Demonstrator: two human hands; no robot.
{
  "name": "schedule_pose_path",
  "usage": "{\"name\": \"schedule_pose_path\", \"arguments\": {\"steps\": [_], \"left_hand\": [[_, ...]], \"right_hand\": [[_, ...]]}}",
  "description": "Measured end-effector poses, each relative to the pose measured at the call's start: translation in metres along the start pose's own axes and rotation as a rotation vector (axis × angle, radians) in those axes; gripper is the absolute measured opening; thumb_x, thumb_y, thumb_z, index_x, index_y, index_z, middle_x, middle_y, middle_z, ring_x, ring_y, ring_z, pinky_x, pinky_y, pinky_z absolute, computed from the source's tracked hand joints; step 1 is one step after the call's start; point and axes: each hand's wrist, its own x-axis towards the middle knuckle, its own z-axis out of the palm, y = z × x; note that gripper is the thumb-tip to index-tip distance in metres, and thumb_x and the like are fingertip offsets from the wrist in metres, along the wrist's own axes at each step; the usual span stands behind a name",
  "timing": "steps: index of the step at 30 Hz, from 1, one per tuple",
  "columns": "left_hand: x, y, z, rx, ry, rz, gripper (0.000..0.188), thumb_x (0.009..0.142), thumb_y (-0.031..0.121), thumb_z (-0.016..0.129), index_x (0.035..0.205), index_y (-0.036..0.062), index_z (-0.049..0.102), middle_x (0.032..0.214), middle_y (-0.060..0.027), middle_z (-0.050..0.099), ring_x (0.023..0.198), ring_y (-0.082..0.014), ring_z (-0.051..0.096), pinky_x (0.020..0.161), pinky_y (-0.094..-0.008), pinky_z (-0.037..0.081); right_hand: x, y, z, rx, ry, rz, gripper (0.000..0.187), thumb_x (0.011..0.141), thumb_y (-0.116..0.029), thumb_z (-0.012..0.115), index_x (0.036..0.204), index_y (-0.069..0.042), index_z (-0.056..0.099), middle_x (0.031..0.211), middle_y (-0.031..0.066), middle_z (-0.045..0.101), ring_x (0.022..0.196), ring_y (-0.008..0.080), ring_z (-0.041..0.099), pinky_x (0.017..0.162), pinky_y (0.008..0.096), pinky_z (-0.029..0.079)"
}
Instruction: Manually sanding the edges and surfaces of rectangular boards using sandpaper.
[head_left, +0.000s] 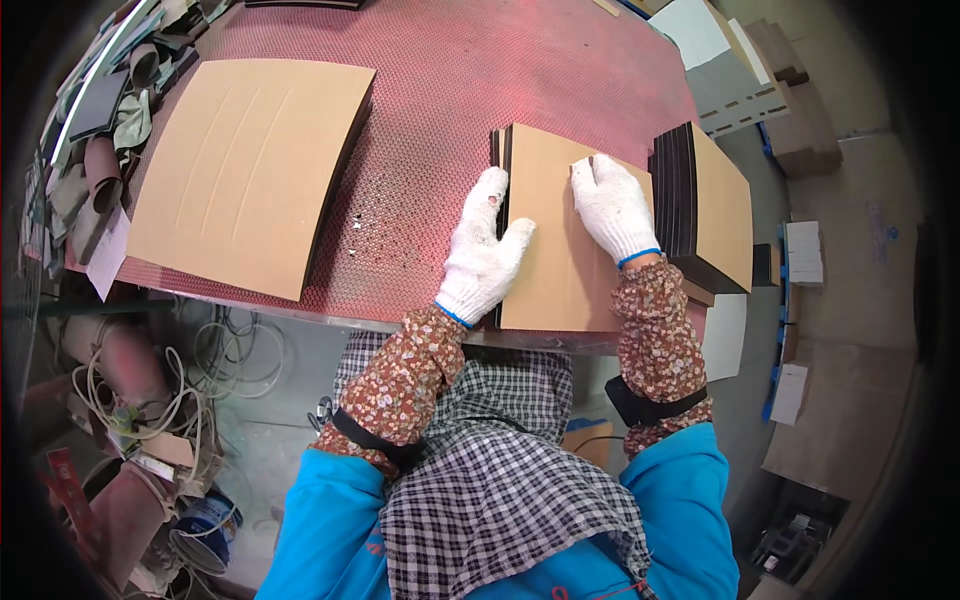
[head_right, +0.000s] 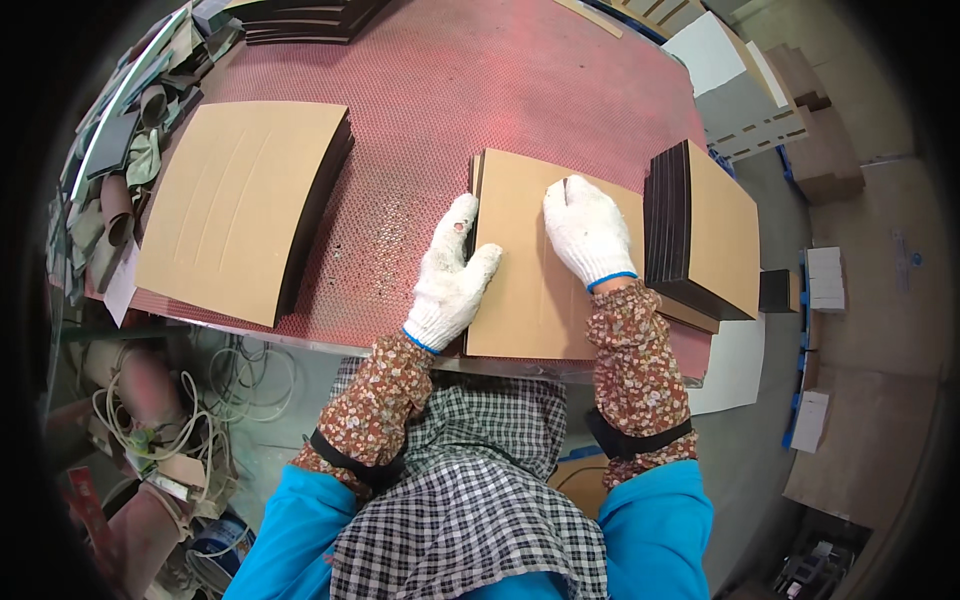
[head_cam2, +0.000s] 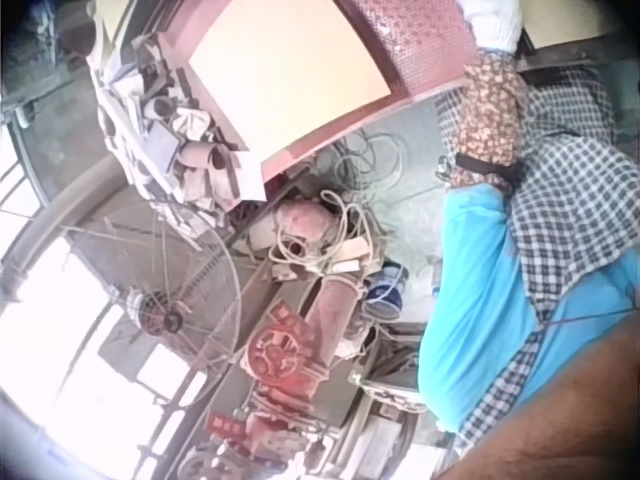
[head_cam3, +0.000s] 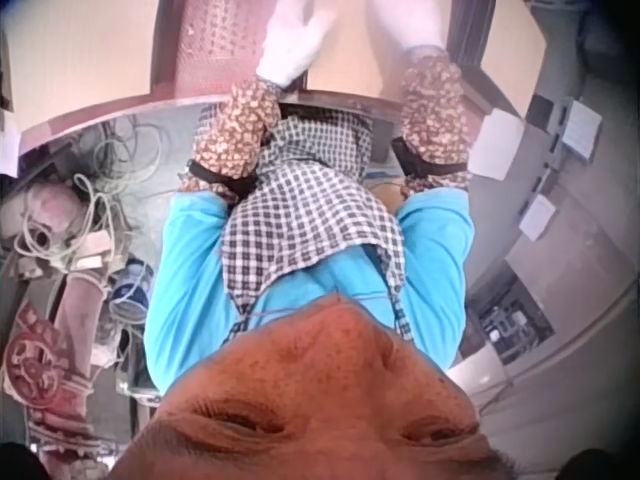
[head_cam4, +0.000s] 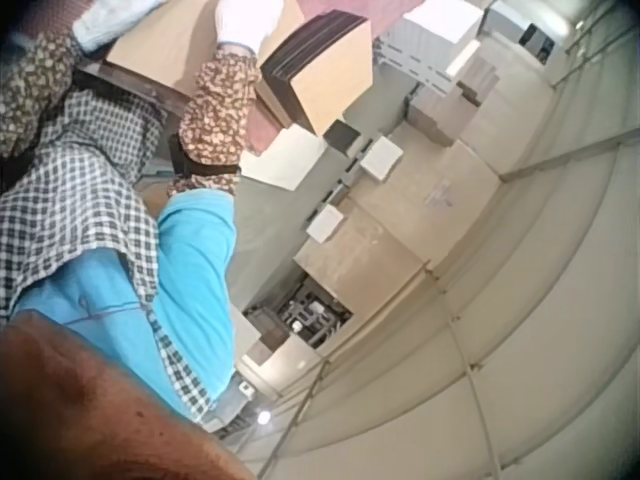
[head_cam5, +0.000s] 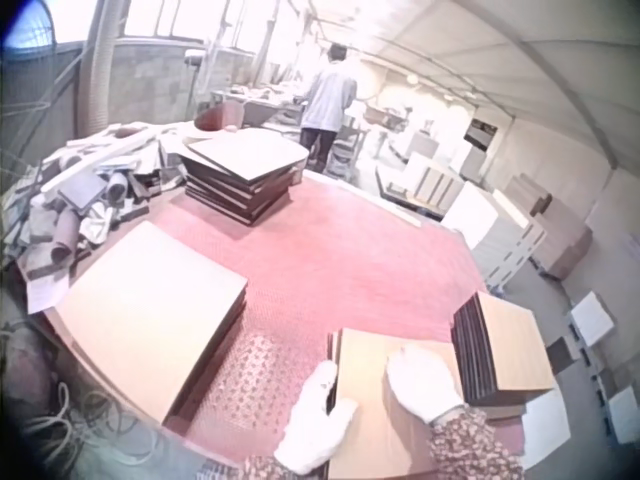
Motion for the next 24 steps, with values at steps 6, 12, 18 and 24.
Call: {"name": "schedule_pose_path", "arguments": {"steps": [6, 12, 18, 24], "left_hand": [[0.000, 0.000, -0.001, 0.100, 0.024, 0.040, 0.070, 0.096, 0.014, 0.066, 0.154, -0.0095, 0.036, 0.159, -0.0273, 0.040, 0.150, -0.0348, 0.038, 0.125, -0.0406, 0.030], [0.001, 0.000, -0.003, 0.098, 0.038, 0.057, 0.070, 0.095, 0.014, 0.066, 0.154, -0.0101, 0.036, 0.159, -0.0276, 0.041, 0.149, -0.0351, 0.039, 0.124, -0.0409, 0.031], [0.007, -0.002, -0.001, 0.067, 0.024, 0.076, 0.071, 0.095, 0.015, 0.067, 0.153, -0.0113, 0.036, 0.156, -0.0280, 0.044, 0.148, -0.0345, 0.041, 0.123, -0.0403, 0.032], [-0.005, 0.003, -0.010, 0.392, 0.056, 0.056, 0.059, 0.094, 0.017, 0.067, 0.141, -0.0139, 0.048, 0.130, -0.0216, 0.064, 0.121, -0.0265, 0.062, 0.105, -0.0365, 0.048]], "right_hand": [[-0.041, -0.009, -0.011, -0.085, -0.007, -0.193, 0.014, 0.099, -0.012, 0.053, 0.102, 0.000, 0.060, 0.098, 0.0207, 0.064, 0.085, 0.0401, 0.068, 0.074, 0.0502, 0.057], [-0.122, -0.040, -0.032, 0.205, -0.216, 0.186, 0.025, 0.103, -0.025, 0.053, 0.099, -0.001, 0.061, 0.091, 0.0246, 0.066, 0.082, 0.0451, 0.067, 0.073, 0.0541, 0.055], [-0.146, -0.034, -0.037, 0.295, -0.199, 0.143, 0.038, 0.105, -0.036, 0.050, 0.099, -0.002, 0.063, 0.091, 0.0279, 0.069, 0.087, 0.0485, 0.067, 0.077, 0.0565, 0.053], [-0.151, 0.015, -0.016, -0.030, 0.244, 0.294, 0.036, 0.103, -0.037, 0.052, 0.098, -0.004, 0.068, 0.110, 0.0187, 0.067, 0.104, 0.0377, 0.064, 0.090, 0.0494, 0.053]]}}
